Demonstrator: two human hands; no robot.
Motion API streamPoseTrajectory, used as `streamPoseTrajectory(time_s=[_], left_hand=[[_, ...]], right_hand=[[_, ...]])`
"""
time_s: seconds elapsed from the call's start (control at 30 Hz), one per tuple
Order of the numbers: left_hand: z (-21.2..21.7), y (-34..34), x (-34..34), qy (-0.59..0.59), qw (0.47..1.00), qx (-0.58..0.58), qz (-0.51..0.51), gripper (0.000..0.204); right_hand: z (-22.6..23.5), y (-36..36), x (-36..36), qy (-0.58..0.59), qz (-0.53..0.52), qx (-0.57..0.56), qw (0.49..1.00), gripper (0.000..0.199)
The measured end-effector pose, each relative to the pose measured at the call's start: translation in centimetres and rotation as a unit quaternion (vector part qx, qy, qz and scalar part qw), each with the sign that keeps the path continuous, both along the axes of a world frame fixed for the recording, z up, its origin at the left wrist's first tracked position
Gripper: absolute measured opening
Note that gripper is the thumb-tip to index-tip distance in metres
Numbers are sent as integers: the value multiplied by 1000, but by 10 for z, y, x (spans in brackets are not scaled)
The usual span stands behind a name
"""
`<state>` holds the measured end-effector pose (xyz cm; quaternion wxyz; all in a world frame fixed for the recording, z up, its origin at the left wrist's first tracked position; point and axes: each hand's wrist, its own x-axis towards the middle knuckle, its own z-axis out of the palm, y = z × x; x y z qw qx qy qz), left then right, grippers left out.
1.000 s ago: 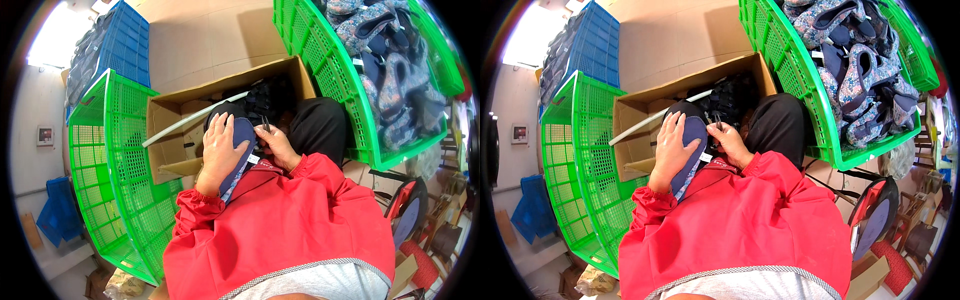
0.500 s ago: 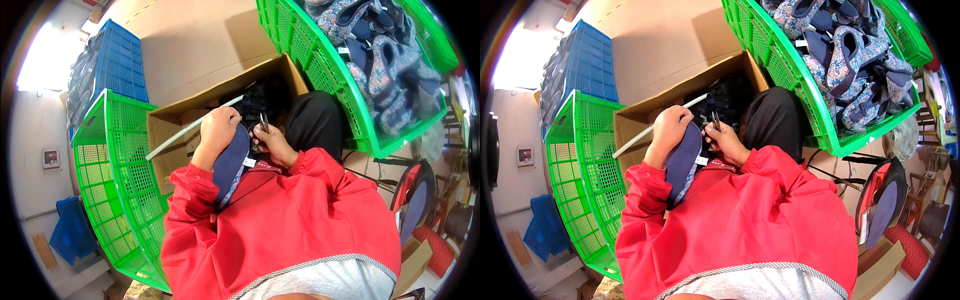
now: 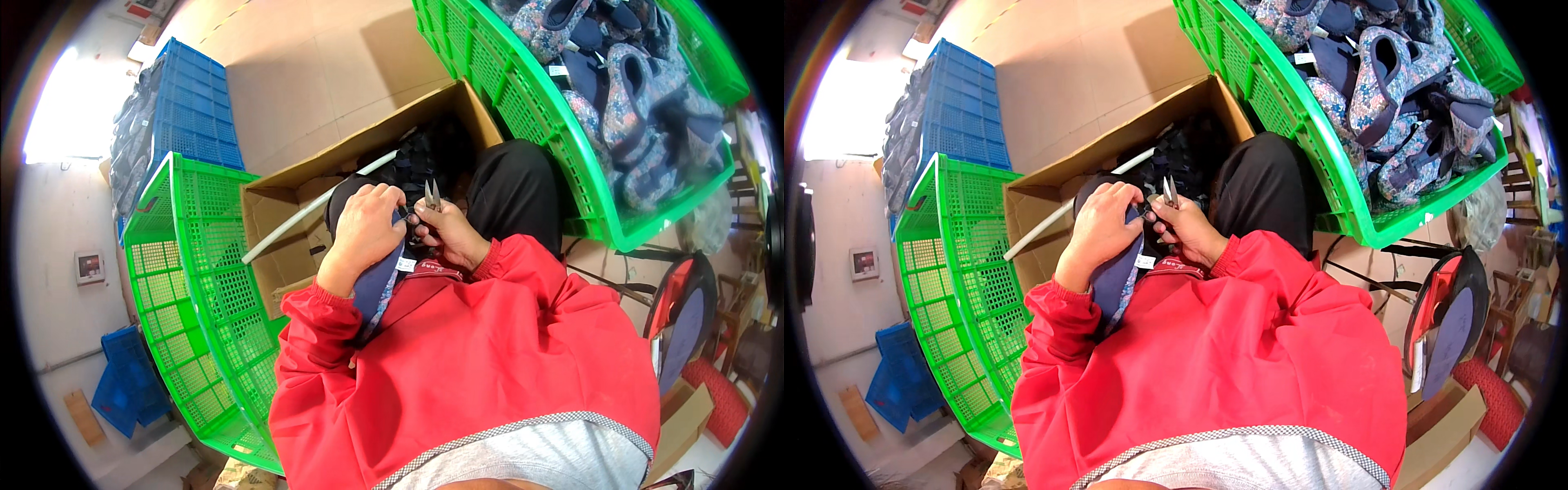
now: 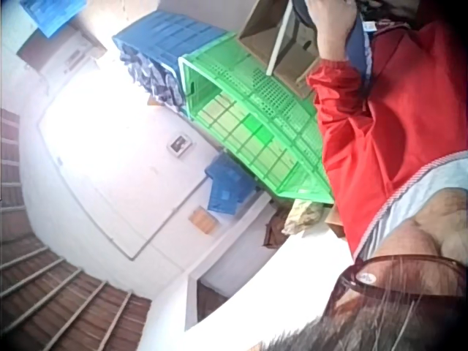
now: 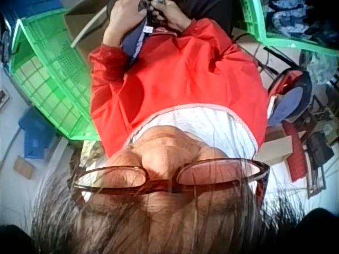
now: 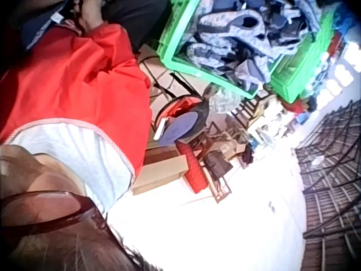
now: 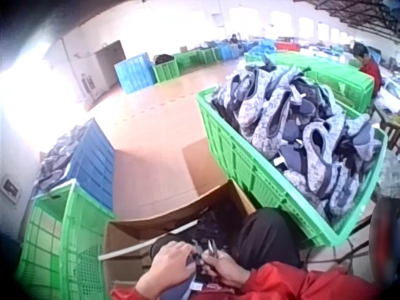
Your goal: The person sits on the floor and uses a small blade to trim loose threads and excess material from the edges of patterned slippers. They handle the slippers one at a time, picking them from a green crate, trimming them, and placing them into a cardboard box.
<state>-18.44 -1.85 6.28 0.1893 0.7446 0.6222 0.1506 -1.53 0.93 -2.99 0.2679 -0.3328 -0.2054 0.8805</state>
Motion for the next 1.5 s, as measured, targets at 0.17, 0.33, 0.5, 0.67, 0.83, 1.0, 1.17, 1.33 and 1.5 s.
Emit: streamPoseTrajectory(time_s=[0.17,0.33,0.5,0.67,0.83,1.0,1.17,1.33,1.5], left_hand=[[-13,3,-4,-13,1000,13,-1,11],[-22,6,-6,-51,997,38,33,11],[-25,7,0,-53,993,51,96,14],[-26,10,3,-57,991,82,93,17],[-32,10,1,-66,989,98,87,19],[-33,10,0,-73,988,101,87,20],[-34,9,-1,-79,988,93,93,18],[-28,7,-8,-111,988,99,41,12],[-4,-7,-4,-45,998,15,-36,15]], right_hand=[[-1,2,5,34,-20,-23,999,14],[1,3,9,60,-16,-1,998,15],[3,4,12,-26,13,56,998,21],[-36,-20,14,-86,40,244,965,31],[-32,-23,17,-54,70,334,939,31],[-51,-27,17,19,48,304,951,27],[-39,-26,22,113,48,179,976,24],[-28,-25,22,97,6,161,982,25],[-34,-24,24,116,8,158,981,24]])
